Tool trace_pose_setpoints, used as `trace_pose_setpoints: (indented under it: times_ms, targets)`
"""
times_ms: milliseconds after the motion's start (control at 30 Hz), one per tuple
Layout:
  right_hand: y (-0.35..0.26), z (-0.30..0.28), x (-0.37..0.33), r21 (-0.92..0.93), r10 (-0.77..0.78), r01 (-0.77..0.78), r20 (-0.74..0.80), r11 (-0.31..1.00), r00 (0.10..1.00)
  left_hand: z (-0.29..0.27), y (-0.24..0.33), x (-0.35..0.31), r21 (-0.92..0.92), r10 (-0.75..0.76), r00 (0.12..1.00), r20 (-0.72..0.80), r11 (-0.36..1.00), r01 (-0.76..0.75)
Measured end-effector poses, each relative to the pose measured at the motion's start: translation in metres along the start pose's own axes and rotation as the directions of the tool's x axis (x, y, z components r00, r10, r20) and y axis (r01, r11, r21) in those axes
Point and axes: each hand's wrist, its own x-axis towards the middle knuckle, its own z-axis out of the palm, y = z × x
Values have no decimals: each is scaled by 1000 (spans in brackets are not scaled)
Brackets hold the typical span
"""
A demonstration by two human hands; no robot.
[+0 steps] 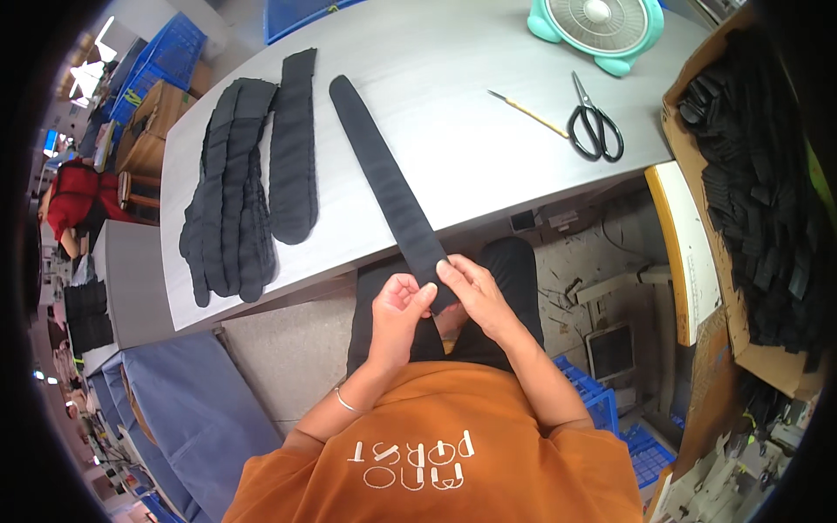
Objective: The worker is inserting foam padding into black fabric sleeves and trimming the edges with scissors at a workbench.
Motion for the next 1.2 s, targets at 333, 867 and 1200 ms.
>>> trace_pose_setpoints:
  times_ms: [333, 867, 1200]
  targets:
    - [3, 9, -9, 19, 178, -178, -7, 984, 984, -2, 50, 86, 793, 392, 720, 573, -42, -608]
    - [19, -31, -97, -138, 362, -369, -74, 919, 929, 10, 84, 231, 872, 473, 738, 481, -172, -458]
    - [45, -36, -42, -857, -368, 136, -67, 498, 927, 0, 102, 181, 500, 558, 824, -93, 742, -446]
